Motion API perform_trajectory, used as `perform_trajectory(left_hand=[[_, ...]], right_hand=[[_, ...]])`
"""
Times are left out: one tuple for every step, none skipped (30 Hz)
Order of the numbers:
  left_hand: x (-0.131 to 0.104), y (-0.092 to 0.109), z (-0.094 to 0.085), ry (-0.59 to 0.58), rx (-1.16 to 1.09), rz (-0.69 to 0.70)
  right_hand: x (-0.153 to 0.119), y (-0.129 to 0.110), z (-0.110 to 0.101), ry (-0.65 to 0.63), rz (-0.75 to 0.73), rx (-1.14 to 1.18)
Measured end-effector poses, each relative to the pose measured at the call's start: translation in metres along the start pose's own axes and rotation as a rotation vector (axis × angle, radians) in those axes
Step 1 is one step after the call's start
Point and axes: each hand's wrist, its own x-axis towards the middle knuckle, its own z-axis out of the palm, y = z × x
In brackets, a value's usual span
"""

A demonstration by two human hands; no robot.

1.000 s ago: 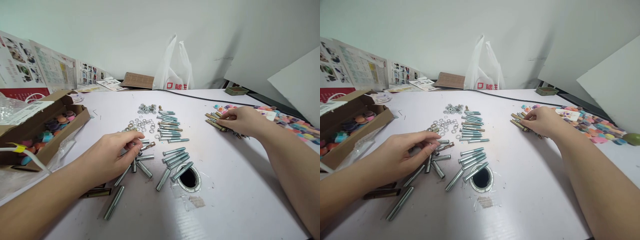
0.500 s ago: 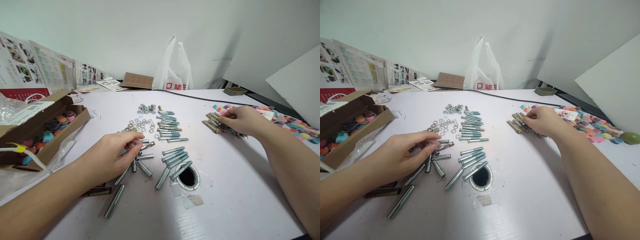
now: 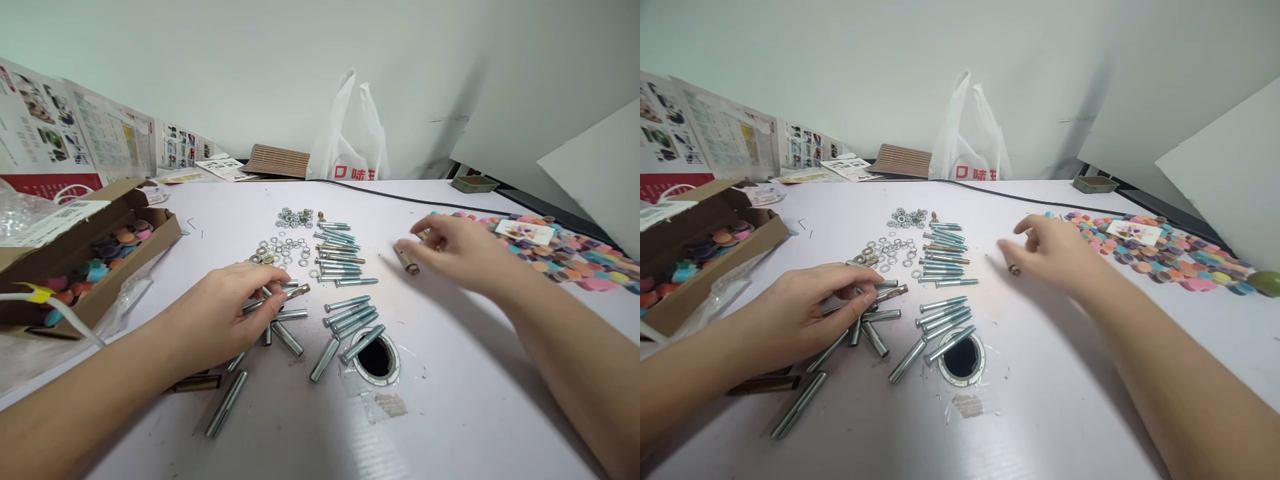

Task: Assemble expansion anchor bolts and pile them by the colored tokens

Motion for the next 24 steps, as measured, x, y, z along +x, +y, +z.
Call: perform_trajectory(left_hand=[[0.0,0.001,-0.001,0.014,0.013,0.015],[0.0,0.002,-0.002,0.036,0.027,0.026],[0.001,0.003,-0.004,0.06,0.039,0.03],[0.001,0.003,-0.005,0.082,0.048,0.025],[0.002,0.002,-0.006,0.093,0.056,0.01],[0.003,0.001,-0.008,0.098,0.065,-0.008],[0.004,-0.001,-0.009,0.095,0.08,-0.02],[0.005,-0.003,-0.011,0.082,0.105,-0.019],[0.007,-0.005,-0.012,0.075,0.14,-0.017],[0.008,-0.007,-0.013,0.064,0.179,-0.012],[0.009,-0.009,-0.015,0.061,0.208,-0.018],[0.009,-0.01,-0.016,0.065,0.227,-0.029],[0.009,-0.011,-0.017,0.068,0.231,-0.042],[0.009,-0.011,-0.017,0.073,0.222,-0.055],[0.008,-0.011,-0.017,0.074,0.208,-0.062],[0.008,-0.01,-0.017,0.07,0.195,-0.061],[0.007,-0.01,-0.016,0.061,0.185,-0.058],[0.006,-0.009,-0.014,0.052,0.18,-0.049],[0.005,-0.009,-0.012,0.048,0.181,-0.037],[0.004,-0.009,-0.01,0.047,0.187,-0.029],[0.003,-0.008,-0.008,0.056,0.198,-0.01],[0.002,-0.008,-0.006,0.065,0.21,0.003],[0.002,-0.007,-0.005,0.063,0.217,0.012],[0.001,-0.007,-0.003,0.059,0.213,0.024]], right_hand=[[0.0,-0.007,0.007,-0.031,-0.054,-0.029],[0.001,-0.011,0.013,-0.068,-0.074,-0.069],[0.003,-0.012,0.018,-0.102,-0.074,-0.108],[0.005,-0.01,0.021,-0.121,-0.061,-0.14],[0.007,-0.005,0.023,-0.131,-0.044,-0.161],[0.01,0.001,0.023,-0.133,-0.035,-0.171],[0.011,0.007,0.022,-0.127,-0.031,-0.172],[0.012,0.012,0.02,-0.112,-0.027,-0.17],[0.012,0.014,0.018,-0.09,-0.022,-0.17],[0.011,0.013,0.016,-0.06,-0.02,-0.162],[0.007,0.009,0.014,-0.025,-0.024,-0.141],[0.003,0.001,0.014,0.011,-0.039,-0.104],[-0.004,-0.01,0.015,0.035,-0.066,-0.049],[-0.011,-0.023,0.017,0.04,-0.107,0.021],[-0.019,-0.038,0.021,0.02,-0.163,0.092],[-0.026,-0.054,0.026,-0.04,-0.22,0.164],[-0.032,-0.069,0.031,-0.107,-0.288,0.222],[-0.036,-0.083,0.037,-0.173,-0.379,0.245],[-0.038,-0.095,0.042,-0.205,-0.467,0.232],[-0.038,-0.106,0.046,-0.225,-0.531,0.187],[-0.035,-0.114,0.05,-0.238,-0.575,0.139],[-0.031,-0.121,0.052,-0.248,-0.599,0.097],[-0.027,-0.126,0.054,-0.264,-0.609,0.072],[-0.022,-0.128,0.054,-0.279,-0.619,0.069]])
